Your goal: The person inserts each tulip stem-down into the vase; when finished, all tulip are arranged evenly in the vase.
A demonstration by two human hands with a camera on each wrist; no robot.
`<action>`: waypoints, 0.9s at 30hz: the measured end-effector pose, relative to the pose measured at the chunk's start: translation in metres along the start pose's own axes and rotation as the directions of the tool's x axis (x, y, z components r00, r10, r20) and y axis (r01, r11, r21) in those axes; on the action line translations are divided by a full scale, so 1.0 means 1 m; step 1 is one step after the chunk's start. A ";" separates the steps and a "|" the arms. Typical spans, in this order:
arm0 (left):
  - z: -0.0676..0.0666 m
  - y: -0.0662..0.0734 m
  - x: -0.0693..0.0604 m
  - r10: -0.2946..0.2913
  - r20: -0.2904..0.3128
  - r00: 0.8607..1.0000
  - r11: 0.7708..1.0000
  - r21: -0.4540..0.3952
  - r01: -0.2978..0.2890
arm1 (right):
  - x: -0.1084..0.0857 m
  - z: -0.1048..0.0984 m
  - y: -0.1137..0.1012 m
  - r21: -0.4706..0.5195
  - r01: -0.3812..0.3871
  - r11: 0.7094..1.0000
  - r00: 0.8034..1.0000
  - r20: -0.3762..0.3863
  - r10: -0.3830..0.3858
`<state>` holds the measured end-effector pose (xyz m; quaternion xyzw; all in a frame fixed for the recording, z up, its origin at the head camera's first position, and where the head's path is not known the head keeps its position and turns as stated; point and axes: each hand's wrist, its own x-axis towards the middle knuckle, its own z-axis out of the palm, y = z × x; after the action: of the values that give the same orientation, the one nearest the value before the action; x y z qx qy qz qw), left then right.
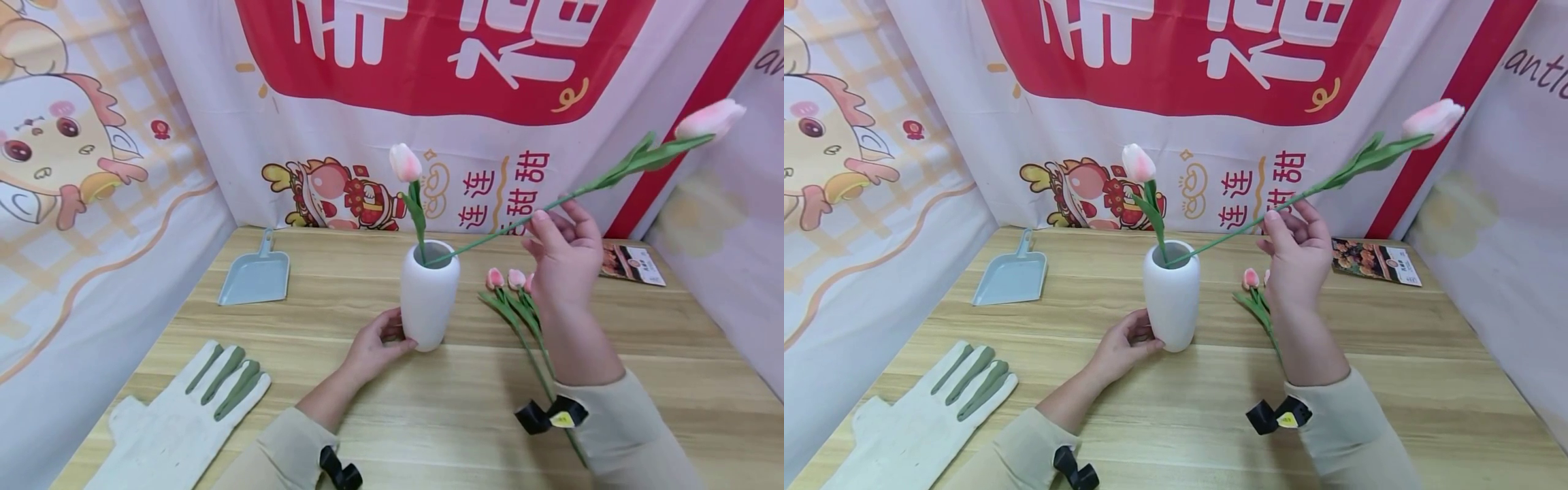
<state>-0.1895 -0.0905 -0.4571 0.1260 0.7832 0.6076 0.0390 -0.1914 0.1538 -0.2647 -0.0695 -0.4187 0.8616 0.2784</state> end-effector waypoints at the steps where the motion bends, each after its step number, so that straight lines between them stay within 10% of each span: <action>1: 0.000 0.000 0.000 0.001 -0.001 1.000 1.000 -0.002 -0.001 | 0.000 0.002 0.000 -0.015 0.015 1.000 1.000 0.010 -0.015; 16: 0.000 -0.001 0.001 0.015 -0.003 1.000 1.000 0.013 -0.015 | -0.003 0.021 0.005 -0.252 0.223 0.942 0.960 0.226 -0.166; 27: -0.001 -0.002 0.001 0.009 0.008 1.000 1.000 0.014 -0.009 | -0.004 0.027 0.013 -0.434 0.182 0.882 0.956 0.289 -0.054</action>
<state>-0.1911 -0.0912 -0.4584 0.1321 0.7868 0.6017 0.0383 -0.2033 0.1268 -0.2575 0.0103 -0.6463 0.7218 0.2474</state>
